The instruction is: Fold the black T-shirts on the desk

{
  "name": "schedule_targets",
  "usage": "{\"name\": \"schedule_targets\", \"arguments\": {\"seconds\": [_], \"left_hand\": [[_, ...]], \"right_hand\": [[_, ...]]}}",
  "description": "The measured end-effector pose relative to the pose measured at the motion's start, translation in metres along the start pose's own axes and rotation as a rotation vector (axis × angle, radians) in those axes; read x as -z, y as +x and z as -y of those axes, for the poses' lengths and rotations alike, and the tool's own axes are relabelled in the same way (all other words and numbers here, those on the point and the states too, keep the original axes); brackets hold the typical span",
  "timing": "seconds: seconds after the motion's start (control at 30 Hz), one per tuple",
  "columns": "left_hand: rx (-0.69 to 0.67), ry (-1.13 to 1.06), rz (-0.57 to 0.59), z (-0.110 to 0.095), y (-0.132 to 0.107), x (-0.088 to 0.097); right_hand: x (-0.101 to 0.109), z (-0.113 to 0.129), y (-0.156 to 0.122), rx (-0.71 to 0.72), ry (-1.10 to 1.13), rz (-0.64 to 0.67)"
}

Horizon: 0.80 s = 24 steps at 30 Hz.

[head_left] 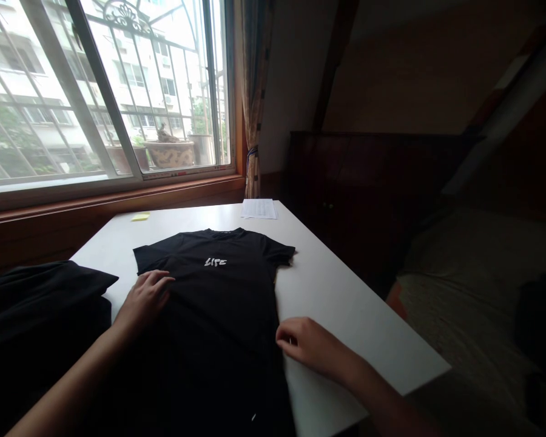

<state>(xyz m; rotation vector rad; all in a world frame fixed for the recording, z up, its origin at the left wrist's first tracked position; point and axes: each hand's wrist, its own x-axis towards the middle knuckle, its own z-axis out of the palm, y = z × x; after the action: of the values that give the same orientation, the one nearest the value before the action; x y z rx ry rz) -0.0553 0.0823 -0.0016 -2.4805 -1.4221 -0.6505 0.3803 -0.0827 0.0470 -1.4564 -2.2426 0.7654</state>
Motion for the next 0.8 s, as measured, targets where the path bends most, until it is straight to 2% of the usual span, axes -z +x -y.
{"name": "schedule_targets", "arguments": {"seconds": [0.07,0.13,0.3,0.4,0.5,0.6,0.8], "left_hand": [[-0.056,-0.029,0.04,-0.015,-0.017,0.002],[-0.045,-0.041,0.07,-0.025,-0.036,0.001],[0.085,-0.023,0.153,-0.035,-0.069,-0.008],[0.107,-0.01,0.178,-0.038,-0.071,-0.009],[0.114,0.001,0.199,-0.041,-0.068,-0.007],[0.119,0.013,0.225,-0.042,-0.065,-0.005],[0.121,-0.003,0.248,-0.04,-0.058,-0.006]], "right_hand": [[0.015,-0.019,0.017,0.016,-0.069,-0.11],[0.025,-0.04,0.038,0.05,-0.133,-0.216],[0.023,-0.081,0.096,0.19,-0.218,-0.402],[0.011,-0.097,0.127,0.197,-0.263,-0.424],[0.0,-0.11,0.146,0.175,-0.289,-0.41],[-0.004,-0.122,0.152,0.151,-0.302,-0.401],[-0.001,-0.141,0.15,0.107,-0.32,-0.395]]}}
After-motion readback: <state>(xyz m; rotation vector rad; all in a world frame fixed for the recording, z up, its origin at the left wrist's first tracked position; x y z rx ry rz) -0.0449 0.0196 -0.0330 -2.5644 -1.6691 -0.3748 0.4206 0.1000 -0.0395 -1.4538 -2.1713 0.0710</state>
